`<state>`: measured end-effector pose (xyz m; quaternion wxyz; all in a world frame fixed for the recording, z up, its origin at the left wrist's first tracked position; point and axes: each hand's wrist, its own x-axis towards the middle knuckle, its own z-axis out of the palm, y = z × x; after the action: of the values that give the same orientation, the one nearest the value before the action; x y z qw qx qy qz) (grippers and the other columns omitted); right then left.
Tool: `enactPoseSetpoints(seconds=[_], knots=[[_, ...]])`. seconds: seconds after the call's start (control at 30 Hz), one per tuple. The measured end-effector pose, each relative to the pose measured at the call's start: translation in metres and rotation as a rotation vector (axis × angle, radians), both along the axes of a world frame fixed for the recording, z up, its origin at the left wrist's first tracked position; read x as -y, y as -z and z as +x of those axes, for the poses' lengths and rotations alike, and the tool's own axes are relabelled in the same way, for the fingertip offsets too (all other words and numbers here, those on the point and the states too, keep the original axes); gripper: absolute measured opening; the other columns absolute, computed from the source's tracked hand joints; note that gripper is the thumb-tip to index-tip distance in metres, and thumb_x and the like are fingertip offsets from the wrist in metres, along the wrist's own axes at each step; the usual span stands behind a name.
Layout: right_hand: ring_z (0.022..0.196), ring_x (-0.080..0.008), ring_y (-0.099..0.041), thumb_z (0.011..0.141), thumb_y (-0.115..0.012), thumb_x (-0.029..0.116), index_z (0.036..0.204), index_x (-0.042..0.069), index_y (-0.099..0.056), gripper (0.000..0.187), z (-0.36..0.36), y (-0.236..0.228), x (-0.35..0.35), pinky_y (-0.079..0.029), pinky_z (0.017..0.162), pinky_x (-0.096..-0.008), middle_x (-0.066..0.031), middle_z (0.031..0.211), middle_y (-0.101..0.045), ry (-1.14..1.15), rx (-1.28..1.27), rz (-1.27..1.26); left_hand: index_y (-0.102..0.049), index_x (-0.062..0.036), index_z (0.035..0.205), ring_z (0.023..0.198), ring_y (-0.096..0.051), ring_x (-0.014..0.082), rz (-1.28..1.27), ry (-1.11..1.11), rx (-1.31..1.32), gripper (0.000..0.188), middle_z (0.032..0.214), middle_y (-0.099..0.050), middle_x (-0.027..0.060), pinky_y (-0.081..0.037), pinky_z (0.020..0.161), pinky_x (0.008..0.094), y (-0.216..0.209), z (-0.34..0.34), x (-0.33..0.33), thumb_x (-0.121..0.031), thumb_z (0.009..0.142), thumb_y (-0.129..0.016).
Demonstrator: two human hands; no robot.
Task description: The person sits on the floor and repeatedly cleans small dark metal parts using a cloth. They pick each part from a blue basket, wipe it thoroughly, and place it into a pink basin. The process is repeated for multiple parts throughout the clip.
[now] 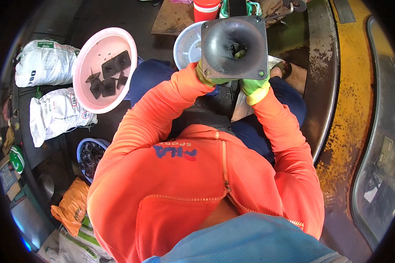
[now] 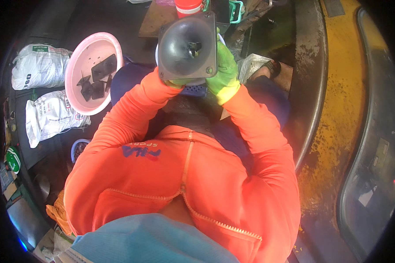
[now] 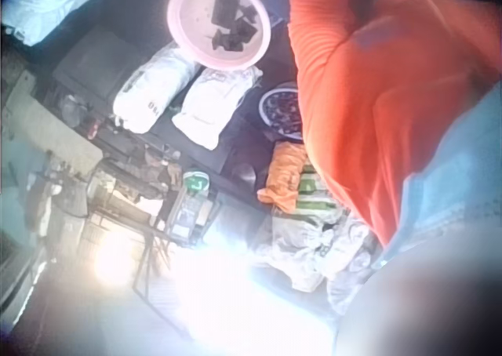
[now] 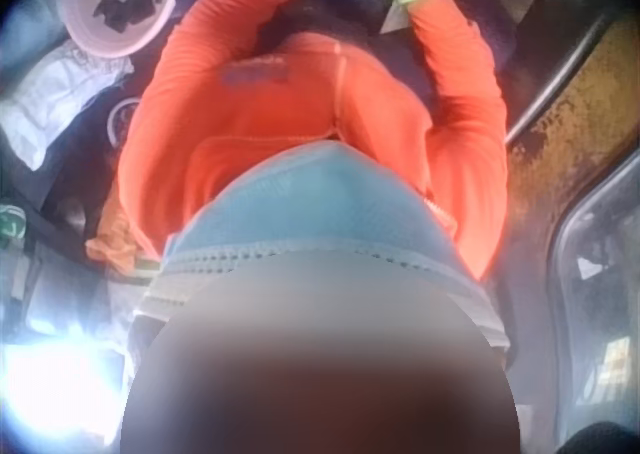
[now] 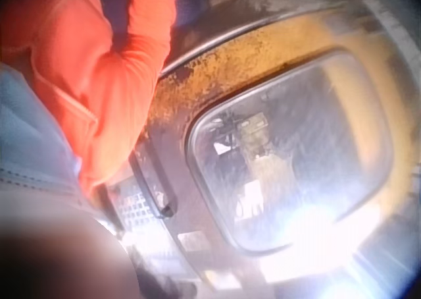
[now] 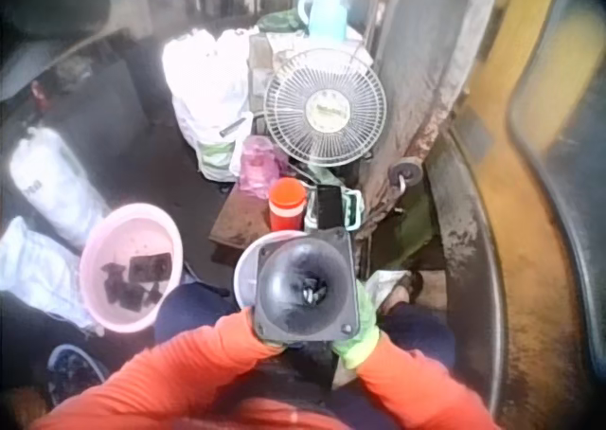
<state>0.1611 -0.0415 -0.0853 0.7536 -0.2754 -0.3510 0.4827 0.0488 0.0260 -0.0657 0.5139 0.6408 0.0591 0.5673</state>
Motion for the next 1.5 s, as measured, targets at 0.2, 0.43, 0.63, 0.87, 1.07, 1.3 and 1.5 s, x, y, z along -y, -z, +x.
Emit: enactPoseSetpoints(seconds=[0.2,0.43,0.63,0.87,1.07,1.3,1.5], knots=[[0.103,-0.0172,-0.061,0.091,-0.060,0.002,0.129,0.002,-0.051,0.039,0.004,0.034,-0.013,-0.051,0.086,-0.0282,-0.0075,0.118,-0.061,0.460,1.181,0.157,-0.053,-0.0011,0.126,0.107,-0.059,0.0187,-0.096,0.180,0.024,0.042,0.118,-0.061,0.0116,-0.049,0.093,0.0321,-0.001,-0.011,0.006,-0.009,0.087,-0.067],[0.102,-0.0169,-0.060,0.093,-0.060,0.009,0.120,0.007,-0.055,0.028,0.004,0.014,-0.003,-0.051,0.089,-0.0281,-0.0038,0.109,-0.060,-0.047,0.494,0.018,-0.052,-0.0008,0.127,0.107,-0.059,0.0184,-0.190,0.447,-0.062,0.043,0.119,-0.060,0.0116,-0.049,0.093,0.0322,-0.011,-0.021,-0.008,-0.009,0.087,-0.066],[0.101,-0.0126,-0.057,0.094,-0.058,0.008,0.125,0.009,-0.050,0.032,0.005,0.005,0.001,-0.050,0.088,-0.0285,-0.0012,0.110,-0.057,-0.360,-0.196,-0.261,-0.052,-0.0006,0.128,0.108,-0.059,0.0181,-0.244,0.522,-0.090,0.044,0.120,-0.060,0.0116,-0.049,0.093,0.0323,-0.003,-0.025,-0.015,-0.009,0.087,-0.066],[0.076,-0.0084,-0.054,0.094,-0.061,0.017,0.117,0.008,-0.056,0.026,0.014,-0.016,0.008,-0.045,0.063,-0.0231,0.0002,0.095,-0.058,-0.055,0.444,-0.207,-0.053,-0.0011,0.126,0.107,-0.060,0.0199,-0.225,0.299,-0.036,0.044,0.119,-0.061,0.0117,-0.048,0.093,0.0334,-0.005,-0.010,-0.018,-0.013,0.086,-0.068],[0.057,-0.0062,-0.048,0.093,-0.059,0.024,0.113,0.005,-0.059,0.027,0.036,-0.054,-0.006,-0.039,0.052,-0.0198,0.0015,0.078,-0.057,0.413,0.325,-0.467,-0.055,-0.0005,0.123,0.101,-0.062,0.0277,0.274,-0.061,-0.380,0.044,0.112,-0.064,0.0142,-0.050,0.088,0.0367,-0.023,-0.017,-0.061,-0.017,0.083,-0.068],[0.079,-0.0093,-0.059,0.083,-0.071,0.010,0.106,-0.001,-0.061,0.027,0.033,-0.039,0.001,-0.048,0.074,-0.0232,-0.0033,0.088,-0.063,0.382,0.594,-0.438,-0.046,-0.0028,0.135,0.098,-0.063,0.0353,0.312,-0.242,-0.791,0.081,0.111,-0.063,0.0206,-0.050,0.084,0.0384,-0.020,-0.016,-0.048,-0.032,0.068,-0.081],[0.061,-0.0052,-0.050,0.089,-0.058,0.017,0.106,0.000,-0.061,0.024,0.055,-0.047,-0.004,-0.036,0.048,-0.0200,-0.0009,0.082,-0.061,0.125,0.122,-0.508,-0.066,-0.0101,0.113,0.106,-0.059,0.0352,0.516,-0.289,-0.543,0.068,0.121,-0.059,0.0168,-0.047,0.090,0.0449,-0.038,-0.011,-0.051,-0.039,0.056,-0.087]])
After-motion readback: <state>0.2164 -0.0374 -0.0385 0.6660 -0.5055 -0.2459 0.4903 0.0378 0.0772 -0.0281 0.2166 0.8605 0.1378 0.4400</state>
